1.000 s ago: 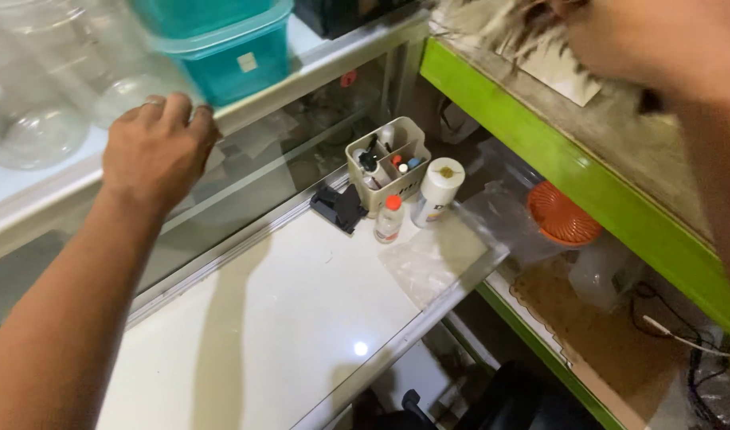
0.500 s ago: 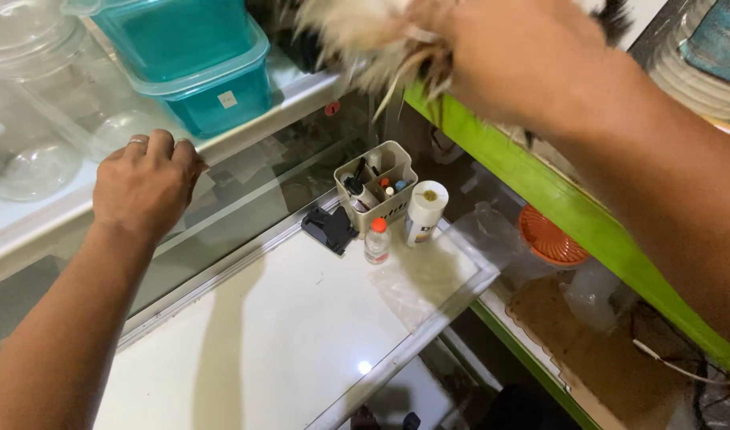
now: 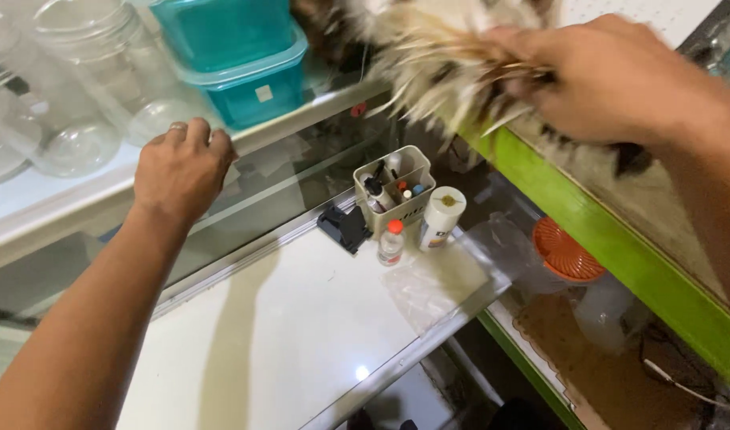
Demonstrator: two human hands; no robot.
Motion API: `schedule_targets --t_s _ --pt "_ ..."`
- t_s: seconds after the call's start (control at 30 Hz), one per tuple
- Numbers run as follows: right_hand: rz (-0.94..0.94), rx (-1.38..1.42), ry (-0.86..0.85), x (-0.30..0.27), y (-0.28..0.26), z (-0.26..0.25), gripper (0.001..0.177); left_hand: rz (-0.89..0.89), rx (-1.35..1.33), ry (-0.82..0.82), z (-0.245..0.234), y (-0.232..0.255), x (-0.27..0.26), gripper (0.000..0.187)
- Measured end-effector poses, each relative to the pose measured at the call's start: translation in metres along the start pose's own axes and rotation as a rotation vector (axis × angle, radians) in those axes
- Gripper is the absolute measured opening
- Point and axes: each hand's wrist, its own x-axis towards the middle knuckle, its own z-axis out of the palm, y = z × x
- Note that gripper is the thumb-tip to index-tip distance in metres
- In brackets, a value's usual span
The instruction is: Dusting a glass display counter and surrounding office items with a feather duster.
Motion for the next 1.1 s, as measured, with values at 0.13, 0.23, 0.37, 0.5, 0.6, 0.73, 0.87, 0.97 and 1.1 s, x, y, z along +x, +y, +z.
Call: schedule_targets --t_s 0.13,0.23,0.37,0.5,0.6,0.73,0.87,0.97,1.1 --pt "0.090 -0.072 0.086 -0.003 0.004 0.012 0.065 -0.002 -0.021 0.015 0.002 0.001 -0.001 0.015" --pt "0.151 0.005 0.006 0.004 -0.002 0.042 0.073 -0.021 -0.024 -0.010 0.003 0.003 -0.001 0.015" --pt "0.078 0.248 -0.070 0.006 -0.026 0.096 0.060 -0.031 0.006 -0.067 0.009 0.003 0.001 0.019" --pt "0.128 0.431 -0.321 -0.026 -0.058 0.056 0.074 -0.075 -0.038 -0.139 0.007 0.009 0.001 0.018" --pt "-0.275 0.563 0.032 -0.015 -0.038 0.069 0.082 -0.070 -0.053 -0.113 0.012 0.005 -0.001 0.019" --pt "0.156 0.126 -0.075 -0.023 -0.044 0.039 0.067 -0.068 -0.037 -0.076 0.018 0.006 -0.002 0.017" --pt "0.287 0.386 -0.334 -0.037 -0.058 0.015 0.062 -0.069 -0.052 -0.034 0.017 0.009 -0.005 0.021" --pt "0.154 0.292 -0.305 -0.033 -0.024 0.051 0.075 -0.067 0.027 0.111 0.019 0.012 -0.010 0.023" --pt "0.223 0.194 -0.003 -0.048 -0.044 0.050 0.072 -0.103 0.002 0.105 0.006 0.017 -0.014 0.028"
